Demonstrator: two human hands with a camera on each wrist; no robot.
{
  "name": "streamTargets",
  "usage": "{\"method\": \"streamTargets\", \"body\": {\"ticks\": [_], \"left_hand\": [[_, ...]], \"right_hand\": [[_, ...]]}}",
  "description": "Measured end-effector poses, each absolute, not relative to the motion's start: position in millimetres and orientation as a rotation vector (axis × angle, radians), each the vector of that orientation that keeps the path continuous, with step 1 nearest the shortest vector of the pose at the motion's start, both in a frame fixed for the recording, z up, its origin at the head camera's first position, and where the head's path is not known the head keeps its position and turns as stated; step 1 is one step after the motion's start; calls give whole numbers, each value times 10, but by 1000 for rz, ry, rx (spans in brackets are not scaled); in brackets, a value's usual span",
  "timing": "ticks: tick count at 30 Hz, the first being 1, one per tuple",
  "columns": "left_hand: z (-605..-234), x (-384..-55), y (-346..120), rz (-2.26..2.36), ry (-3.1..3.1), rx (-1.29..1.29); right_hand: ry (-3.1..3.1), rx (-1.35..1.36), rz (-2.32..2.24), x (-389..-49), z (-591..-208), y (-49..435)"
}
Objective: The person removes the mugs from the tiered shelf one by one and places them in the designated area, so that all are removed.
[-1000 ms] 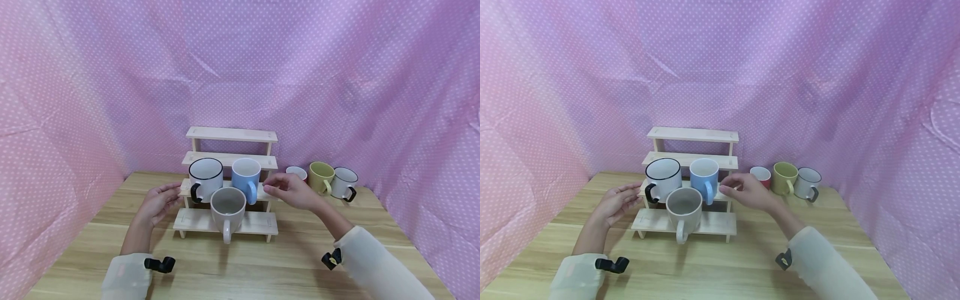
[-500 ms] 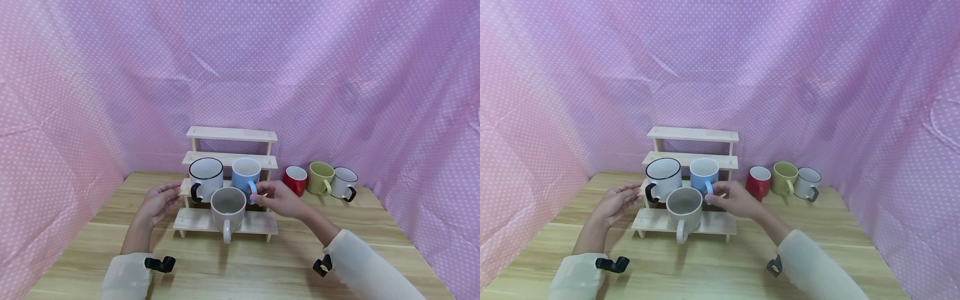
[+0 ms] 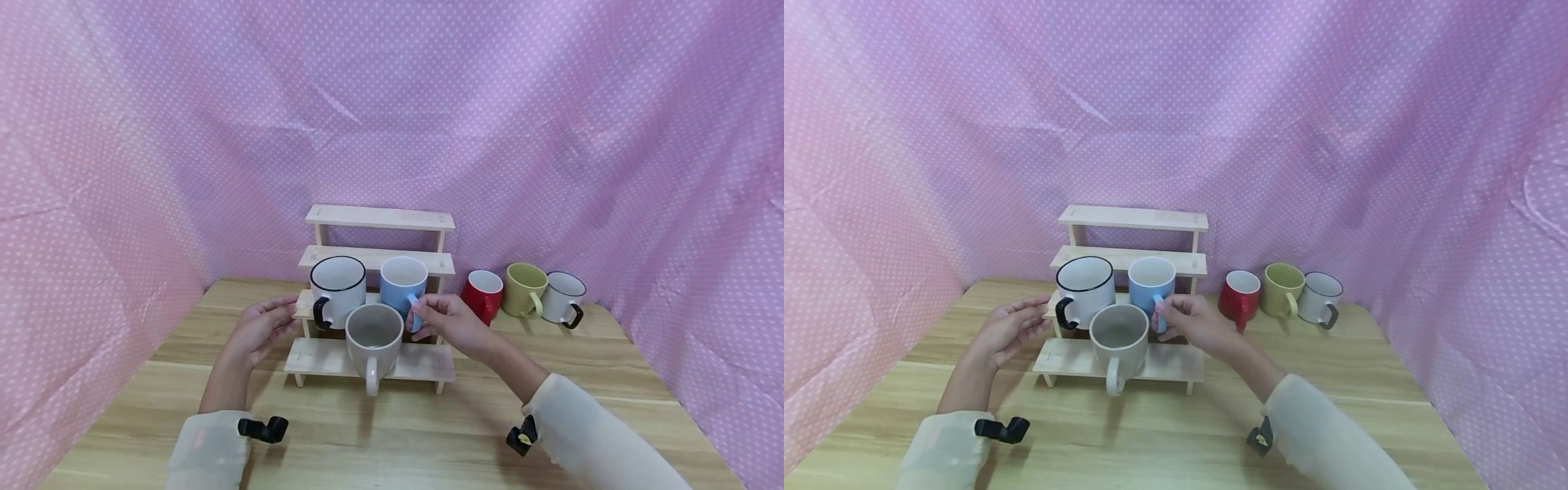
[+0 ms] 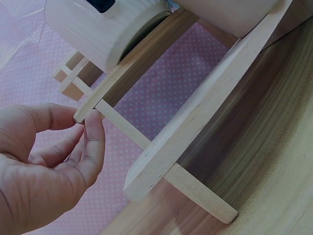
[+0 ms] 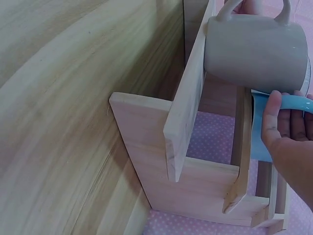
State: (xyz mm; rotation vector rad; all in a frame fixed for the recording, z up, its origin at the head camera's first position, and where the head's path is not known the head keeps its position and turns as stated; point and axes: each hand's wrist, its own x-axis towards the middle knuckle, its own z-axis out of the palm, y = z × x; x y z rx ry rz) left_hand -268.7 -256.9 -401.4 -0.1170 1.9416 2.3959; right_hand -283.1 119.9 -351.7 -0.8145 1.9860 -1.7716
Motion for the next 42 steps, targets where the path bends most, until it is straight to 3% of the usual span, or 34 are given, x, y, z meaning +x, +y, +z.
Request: {"method": "streamTargets", "body": {"ticks": [26,42], "left_hand": [[-4021,-2712,-2588,2383,1964,-104],[-4006,-2719,-2577,2384,1955,-103]], "right_hand": [[2062,-382,-2083,-2803,-3499,1389],[1977,-489,-2230,-2892,-3561,1590]]}}
